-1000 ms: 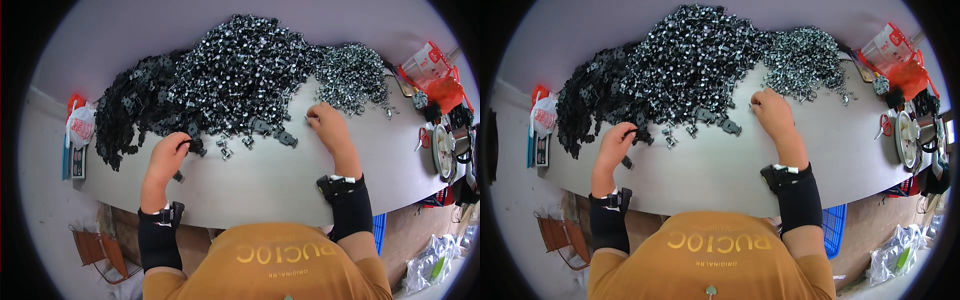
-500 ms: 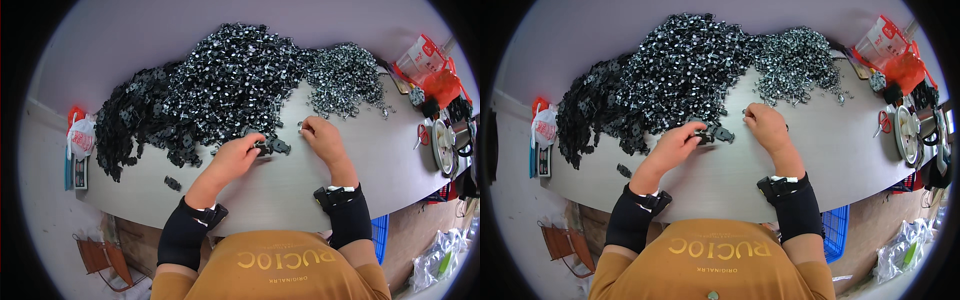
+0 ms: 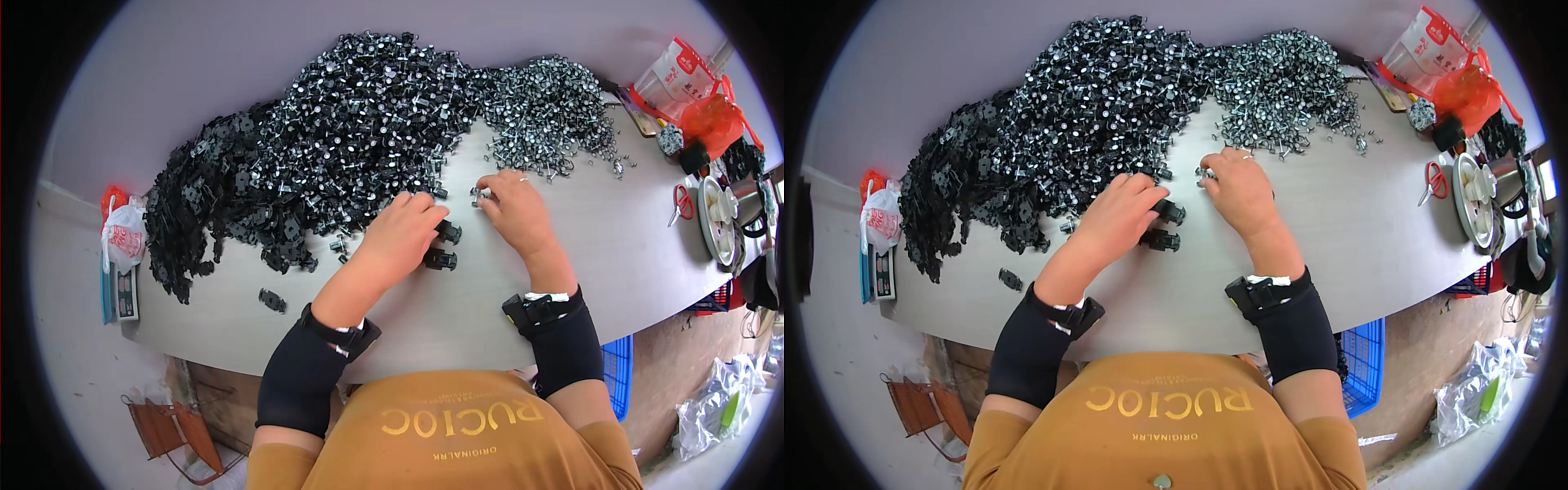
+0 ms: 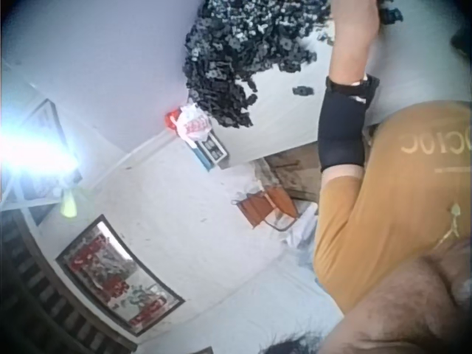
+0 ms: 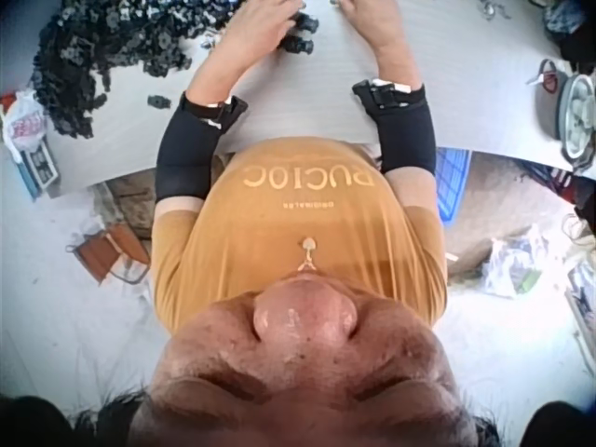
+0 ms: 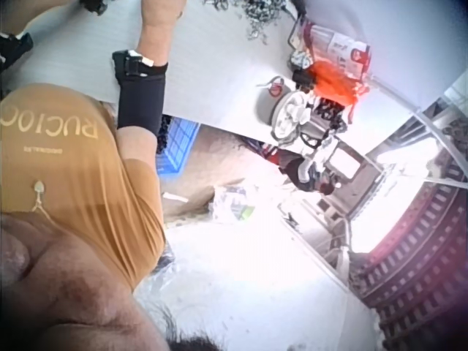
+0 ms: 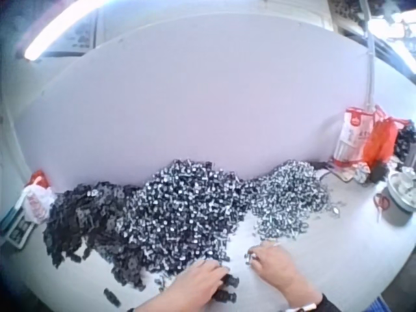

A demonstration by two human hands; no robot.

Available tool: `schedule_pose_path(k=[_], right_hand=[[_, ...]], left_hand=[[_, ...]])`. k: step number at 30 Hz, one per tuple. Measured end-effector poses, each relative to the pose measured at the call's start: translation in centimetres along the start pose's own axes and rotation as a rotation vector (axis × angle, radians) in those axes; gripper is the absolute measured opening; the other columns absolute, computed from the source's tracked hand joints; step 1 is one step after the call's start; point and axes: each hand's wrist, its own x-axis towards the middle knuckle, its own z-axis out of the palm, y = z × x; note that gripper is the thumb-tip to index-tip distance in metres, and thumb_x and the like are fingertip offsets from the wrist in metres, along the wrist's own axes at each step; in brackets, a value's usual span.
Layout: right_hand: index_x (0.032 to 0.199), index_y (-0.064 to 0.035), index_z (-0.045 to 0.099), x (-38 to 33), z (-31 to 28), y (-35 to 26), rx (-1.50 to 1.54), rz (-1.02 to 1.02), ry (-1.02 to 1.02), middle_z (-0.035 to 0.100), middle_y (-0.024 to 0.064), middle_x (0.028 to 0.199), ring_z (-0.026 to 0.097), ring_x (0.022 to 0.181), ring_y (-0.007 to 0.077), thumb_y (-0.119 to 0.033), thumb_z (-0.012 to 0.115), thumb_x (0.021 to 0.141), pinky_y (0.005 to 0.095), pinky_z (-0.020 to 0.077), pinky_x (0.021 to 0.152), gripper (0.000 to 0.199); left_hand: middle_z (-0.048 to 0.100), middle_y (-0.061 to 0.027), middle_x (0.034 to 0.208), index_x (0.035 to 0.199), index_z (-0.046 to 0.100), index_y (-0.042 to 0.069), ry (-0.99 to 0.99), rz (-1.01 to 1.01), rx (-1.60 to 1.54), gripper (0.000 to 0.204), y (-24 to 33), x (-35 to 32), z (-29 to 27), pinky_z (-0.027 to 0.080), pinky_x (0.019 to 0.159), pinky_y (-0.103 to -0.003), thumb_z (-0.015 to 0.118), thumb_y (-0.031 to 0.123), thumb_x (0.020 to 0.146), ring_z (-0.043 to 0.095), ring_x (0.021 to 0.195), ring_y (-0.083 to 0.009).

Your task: The person is manually assembling small plastic and metal components at a workbench.

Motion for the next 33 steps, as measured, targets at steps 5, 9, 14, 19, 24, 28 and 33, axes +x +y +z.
schedule_pose_path(k=[5,9,14,19,24,28,33], right_hand=[[0.088,-0.0051,0.065,0.2,0.6,0.6,0.02,-0.002,-0.041,0.064,0.0107,0.087,0.059,0.087,0.0309,-0.008,0.068,0.08,0.0413,0.0482,0.077,0.01],[0.088,-0.0039,0.064,0.4,0.5,0.6,0.132,-0.001,0.028,0.064,0.0111,0.085,0.06,0.086,0.0312,-0.006,0.067,0.08,0.0414,0.048,0.077,0.009],[0.087,-0.0055,0.064,0.4,-0.1,-0.1,0.176,-0.057,-0.054,0.064,0.0095,0.084,0.06,0.087,0.0304,-0.008,0.067,0.08,0.0411,0.0485,0.076,0.007],[0.088,-0.0069,0.064,-0.5,-1.1,-2.0,0.181,-0.123,-0.335,0.065,0.0079,0.085,0.06,0.089,0.0302,-0.01,0.067,0.08,0.042,0.0489,0.078,0.009],[0.105,-0.0081,0.064,-0.8,-0.8,-2.1,0.148,-0.074,-0.33,0.064,0.0081,0.087,0.06,0.087,0.029,-0.012,0.073,0.076,0.04,0.0487,0.077,0.03],[0.11,-0.0116,0.062,-1.2,-0.3,-2.1,0.055,-0.049,-0.314,0.064,0.0093,0.102,0.061,0.097,0.0296,-0.019,0.074,0.078,0.0417,0.0508,0.082,0.035],[0.111,-0.0127,0.065,-0.7,-0.6,-2.0,0.012,-0.072,-0.364,0.065,0.008,0.101,0.062,0.094,0.0288,-0.019,0.075,0.077,0.0403,0.0505,0.082,0.036]], left_hand=[[0.056,-0.0064,0.108,0.098,0.064,0.008,-0.141,0.042,0.077,0.025,-0.3,1.9,0.8,0.047,0.086,-0.038,0.072,0.004,0.075,0.052,0.1,-0.0285],[0.059,-0.0063,0.1,0.09,0.062,0.008,-0.041,0.028,-0.041,0.019,-1.0,2.3,0.1,0.047,0.084,-0.037,0.071,0.004,0.074,0.054,0.098,-0.0287],[0.06,-0.0077,0.092,0.085,0.06,0.006,0.24,-0.004,0.115,0.015,-2.8,0.2,-4.5,0.046,0.083,-0.039,0.07,0.002,0.075,0.056,0.094,-0.0304],[0.06,-0.0098,0.098,0.097,0.061,0.006,0.334,-0.151,0.23,0.025,-2.5,-2.7,-7.3,0.044,0.084,-0.041,0.072,0.001,0.074,0.055,0.096,-0.031],[0.058,-0.0097,0.108,0.105,0.061,0.006,0.018,-0.001,-0.068,0.031,0.1,-3.3,-3.4,0.045,0.086,-0.041,0.073,0.006,0.076,0.053,0.099,-0.0313],[0.054,-0.0091,0.104,0.109,0.058,0.007,-0.185,0.007,0.024,0.038,1.2,-2.7,0.4,0.047,0.084,-0.039,0.075,0.01,0.075,0.052,0.099,-0.0313],[0.057,-0.0093,0.098,0.103,0.055,0.007,-0.161,0.006,0.02,0.034,1.2,-1.7,0.8,0.049,0.079,-0.038,0.075,0.01,0.076,0.056,0.094,-0.0309]])
